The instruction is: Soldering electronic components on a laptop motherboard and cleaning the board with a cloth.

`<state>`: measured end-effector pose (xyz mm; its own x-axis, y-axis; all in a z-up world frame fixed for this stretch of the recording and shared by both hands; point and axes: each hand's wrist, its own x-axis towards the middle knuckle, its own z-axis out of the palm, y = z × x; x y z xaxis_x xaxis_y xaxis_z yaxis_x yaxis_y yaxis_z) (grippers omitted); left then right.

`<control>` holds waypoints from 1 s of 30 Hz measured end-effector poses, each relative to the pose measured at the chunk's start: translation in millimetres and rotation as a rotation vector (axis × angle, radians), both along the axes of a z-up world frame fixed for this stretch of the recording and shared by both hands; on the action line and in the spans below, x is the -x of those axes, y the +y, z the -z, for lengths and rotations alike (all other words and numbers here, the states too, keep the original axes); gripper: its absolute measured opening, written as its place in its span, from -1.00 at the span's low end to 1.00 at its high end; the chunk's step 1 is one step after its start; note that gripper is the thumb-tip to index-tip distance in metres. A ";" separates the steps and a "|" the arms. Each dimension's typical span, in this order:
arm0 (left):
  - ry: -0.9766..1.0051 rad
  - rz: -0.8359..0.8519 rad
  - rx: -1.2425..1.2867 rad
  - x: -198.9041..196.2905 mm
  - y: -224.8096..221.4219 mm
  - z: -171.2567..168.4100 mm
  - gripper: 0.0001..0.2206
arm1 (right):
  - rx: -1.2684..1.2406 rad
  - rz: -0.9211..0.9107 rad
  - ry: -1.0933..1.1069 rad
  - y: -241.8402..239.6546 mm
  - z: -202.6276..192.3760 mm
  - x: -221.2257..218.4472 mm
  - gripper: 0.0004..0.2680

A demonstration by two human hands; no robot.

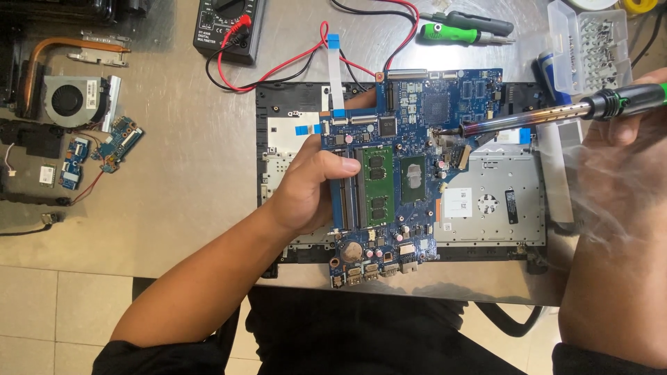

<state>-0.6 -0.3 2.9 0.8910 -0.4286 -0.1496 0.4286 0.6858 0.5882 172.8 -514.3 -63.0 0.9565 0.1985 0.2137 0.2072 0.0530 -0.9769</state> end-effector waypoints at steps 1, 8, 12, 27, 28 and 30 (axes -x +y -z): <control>0.000 0.009 -0.004 -0.1 0.2 -1.1 -0.37 | -0.014 -0.058 0.034 1.5 -5.6 -0.8 -0.87; 0.045 -0.011 -0.034 1.0 -0.2 8.4 -0.46 | 0.104 0.132 -0.143 38.5 17.7 126.6 -0.78; -0.004 0.020 0.010 0.0 -0.1 -2.1 -0.32 | -0.127 0.421 0.131 129.9 -58.5 148.9 -0.80; -0.046 -0.068 -0.060 -1.6 -1.3 -0.9 -0.36 | -0.263 0.440 0.048 132.8 -64.9 145.1 -0.83; -0.053 -0.059 -0.066 -1.7 -0.8 -0.5 -0.37 | -0.308 0.463 0.058 135.3 -64.6 144.2 -0.82; -0.061 -0.051 -0.072 -1.4 -0.9 -0.3 -0.38 | -0.353 0.485 0.068 130.7 -57.0 141.2 -0.81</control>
<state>0.8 -1.2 3.1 0.9197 -0.3728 -0.1234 0.3565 0.6609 0.6603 31.6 -383.6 -6.0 0.9340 -0.3356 0.1227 0.2267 0.2912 -0.9294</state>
